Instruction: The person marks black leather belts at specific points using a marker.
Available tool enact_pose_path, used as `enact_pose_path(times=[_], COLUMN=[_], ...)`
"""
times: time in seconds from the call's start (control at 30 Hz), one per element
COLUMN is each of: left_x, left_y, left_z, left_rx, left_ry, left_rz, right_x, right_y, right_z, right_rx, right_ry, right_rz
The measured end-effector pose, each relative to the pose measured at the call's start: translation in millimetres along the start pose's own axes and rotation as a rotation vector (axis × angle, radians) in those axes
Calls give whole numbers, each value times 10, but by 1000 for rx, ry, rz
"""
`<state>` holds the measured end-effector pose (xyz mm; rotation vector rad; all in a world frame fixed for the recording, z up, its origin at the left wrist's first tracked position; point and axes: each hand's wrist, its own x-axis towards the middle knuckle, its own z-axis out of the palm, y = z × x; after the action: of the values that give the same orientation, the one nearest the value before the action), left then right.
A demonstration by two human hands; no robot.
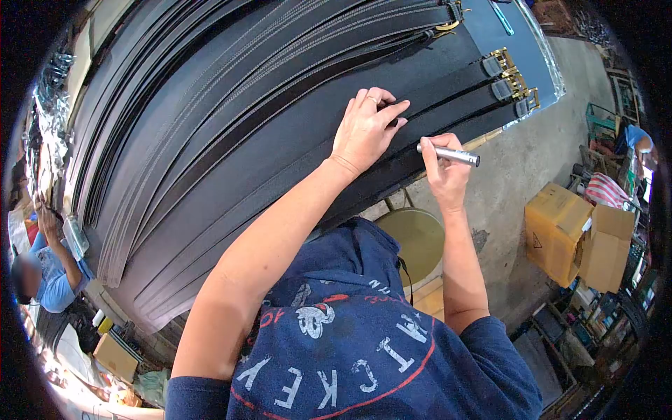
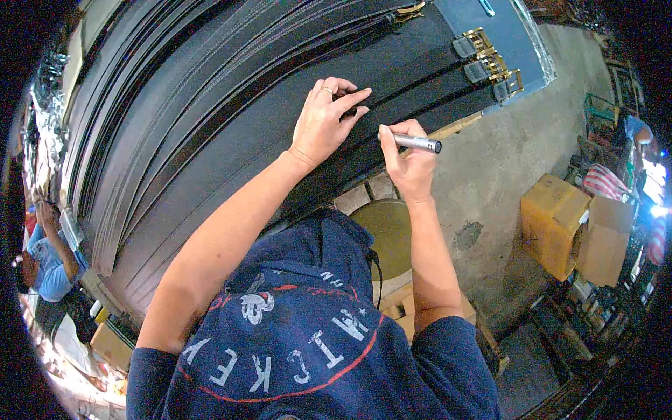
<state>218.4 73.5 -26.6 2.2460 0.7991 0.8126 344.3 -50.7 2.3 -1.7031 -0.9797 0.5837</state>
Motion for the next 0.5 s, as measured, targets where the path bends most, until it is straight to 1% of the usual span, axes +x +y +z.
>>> enact_pose_path(times=[0.17,0.27,0.37,0.4,0.43,0.5], left_x=[-1,-4,2,2,3,3], left_y=[-3,-4,2,2,4,8], left_z=[10,18,2,-2,-3,-4], left_rx=[-3,-8,-7,-6,-8,-14], left_ry=[14,17,9,6,7,8], left_rz=[-6,-11,-1,4,3,-1], right_x=[6,-2,33,19,25,13], right_y=[66,35,-58,-40,-88,-76], right_z=[17,8,45,51,63,53], right_rx=[-63,-132,-214,-264,-273,-257], right_ry=[8,-19,-30,-47,-47,-63], right_rz=[-82,-64,-273,-278,-348,-364])
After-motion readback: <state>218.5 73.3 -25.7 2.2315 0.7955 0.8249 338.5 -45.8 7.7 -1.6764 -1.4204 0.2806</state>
